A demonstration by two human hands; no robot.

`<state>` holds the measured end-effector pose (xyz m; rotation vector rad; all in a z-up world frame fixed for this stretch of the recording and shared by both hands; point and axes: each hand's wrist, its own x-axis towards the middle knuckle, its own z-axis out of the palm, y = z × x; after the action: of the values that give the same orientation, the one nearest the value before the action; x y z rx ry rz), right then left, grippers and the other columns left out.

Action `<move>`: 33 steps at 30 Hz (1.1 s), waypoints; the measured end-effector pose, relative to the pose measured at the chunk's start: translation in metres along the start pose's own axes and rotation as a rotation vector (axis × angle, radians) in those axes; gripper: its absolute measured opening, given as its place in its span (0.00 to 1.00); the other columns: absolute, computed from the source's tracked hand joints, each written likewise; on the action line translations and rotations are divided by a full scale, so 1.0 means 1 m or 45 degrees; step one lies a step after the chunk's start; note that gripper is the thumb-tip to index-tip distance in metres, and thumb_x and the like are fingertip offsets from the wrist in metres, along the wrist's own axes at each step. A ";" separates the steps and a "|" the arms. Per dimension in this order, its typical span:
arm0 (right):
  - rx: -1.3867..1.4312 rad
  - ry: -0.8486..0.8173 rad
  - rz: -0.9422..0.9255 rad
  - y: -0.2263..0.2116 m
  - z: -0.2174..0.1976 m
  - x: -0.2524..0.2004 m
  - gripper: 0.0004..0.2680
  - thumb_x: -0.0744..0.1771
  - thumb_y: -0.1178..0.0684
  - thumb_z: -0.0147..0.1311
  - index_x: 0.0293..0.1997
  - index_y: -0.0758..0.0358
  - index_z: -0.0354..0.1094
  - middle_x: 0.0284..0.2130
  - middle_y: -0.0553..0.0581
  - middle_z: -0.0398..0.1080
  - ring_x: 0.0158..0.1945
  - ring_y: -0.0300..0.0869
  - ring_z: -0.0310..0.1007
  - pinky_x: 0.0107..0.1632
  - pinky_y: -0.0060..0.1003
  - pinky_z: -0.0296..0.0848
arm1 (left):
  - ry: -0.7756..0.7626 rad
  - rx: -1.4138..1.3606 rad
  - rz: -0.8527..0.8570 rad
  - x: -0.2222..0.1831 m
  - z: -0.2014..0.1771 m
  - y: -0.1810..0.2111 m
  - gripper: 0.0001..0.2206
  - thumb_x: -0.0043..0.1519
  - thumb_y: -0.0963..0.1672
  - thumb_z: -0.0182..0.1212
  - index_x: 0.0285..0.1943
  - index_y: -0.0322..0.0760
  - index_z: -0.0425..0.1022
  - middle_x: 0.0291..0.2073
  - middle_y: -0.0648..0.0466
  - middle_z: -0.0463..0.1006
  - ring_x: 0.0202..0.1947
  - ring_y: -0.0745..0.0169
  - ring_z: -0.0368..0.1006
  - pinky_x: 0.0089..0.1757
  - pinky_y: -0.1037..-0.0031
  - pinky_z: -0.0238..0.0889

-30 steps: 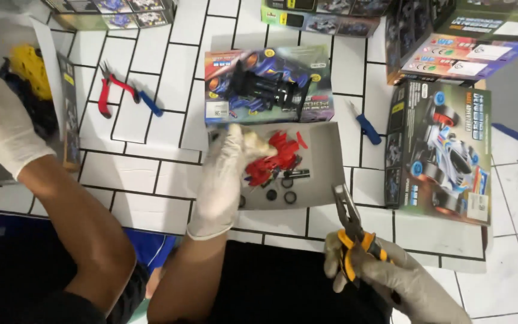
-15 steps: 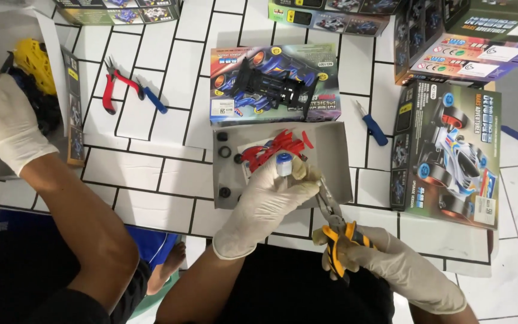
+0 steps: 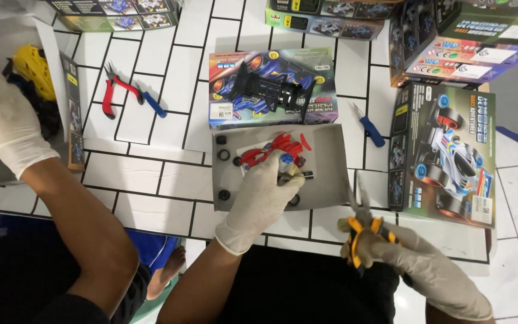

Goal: Assembling a mini 4WD toy car by cutting parts from plastic sprues and fitting them into the chassis.

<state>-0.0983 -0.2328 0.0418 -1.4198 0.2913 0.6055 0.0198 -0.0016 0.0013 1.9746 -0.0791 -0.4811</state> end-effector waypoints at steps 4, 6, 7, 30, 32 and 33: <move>0.348 0.737 0.480 -0.038 0.027 -0.005 0.15 0.65 0.66 0.46 0.57 0.82 0.71 0.61 0.76 0.77 0.62 0.62 0.75 0.68 0.52 0.64 | 0.190 0.265 0.327 0.007 0.009 -0.016 0.07 0.57 0.43 0.62 0.40 0.41 0.69 0.27 0.65 0.74 0.27 0.68 0.71 0.38 0.73 0.70; 0.347 0.751 0.471 -0.041 0.029 -0.004 0.16 0.65 0.68 0.45 0.60 0.81 0.70 0.59 0.75 0.76 0.61 0.60 0.74 0.68 0.49 0.64 | 0.220 0.319 0.412 0.006 0.009 -0.013 0.09 0.58 0.43 0.63 0.45 0.41 0.72 0.27 0.64 0.74 0.27 0.67 0.72 0.38 0.73 0.71; 0.346 0.757 0.467 -0.043 0.031 -0.003 0.17 0.66 0.68 0.45 0.61 0.81 0.70 0.58 0.75 0.76 0.61 0.60 0.73 0.68 0.47 0.64 | 0.198 0.290 0.349 0.004 0.008 -0.010 0.12 0.55 0.46 0.68 0.42 0.42 0.71 0.28 0.65 0.75 0.29 0.67 0.71 0.40 0.73 0.69; 0.152 0.168 -0.402 0.025 -0.039 0.024 0.15 0.67 0.40 0.52 0.29 0.63 0.65 0.31 0.58 0.70 0.41 0.54 0.76 0.58 0.50 0.67 | 0.238 -0.975 -0.031 0.006 -0.022 -0.033 0.09 0.60 0.38 0.63 0.49 0.35 0.79 0.46 0.51 0.84 0.40 0.64 0.80 0.40 0.77 0.78; 0.032 0.250 -0.389 0.005 -0.029 0.014 0.14 0.67 0.44 0.50 0.27 0.65 0.67 0.62 0.68 0.72 0.51 0.46 0.73 0.56 0.45 0.66 | 0.269 -0.560 0.289 0.002 -0.025 -0.043 0.15 0.58 0.37 0.68 0.53 0.39 0.80 0.36 0.59 0.72 0.40 0.71 0.71 0.46 0.81 0.75; 0.031 0.247 -0.391 -0.007 -0.016 0.013 0.14 0.67 0.44 0.50 0.27 0.65 0.67 0.62 0.68 0.72 0.51 0.46 0.73 0.56 0.45 0.66 | 0.272 -0.560 0.290 -0.001 -0.026 -0.042 0.15 0.58 0.37 0.68 0.53 0.39 0.80 0.36 0.59 0.72 0.40 0.71 0.71 0.46 0.81 0.75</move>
<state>-0.0812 -0.2459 0.0380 -1.4661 0.2265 0.2129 0.0221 0.0396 -0.0258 1.5497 -0.0570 -0.1214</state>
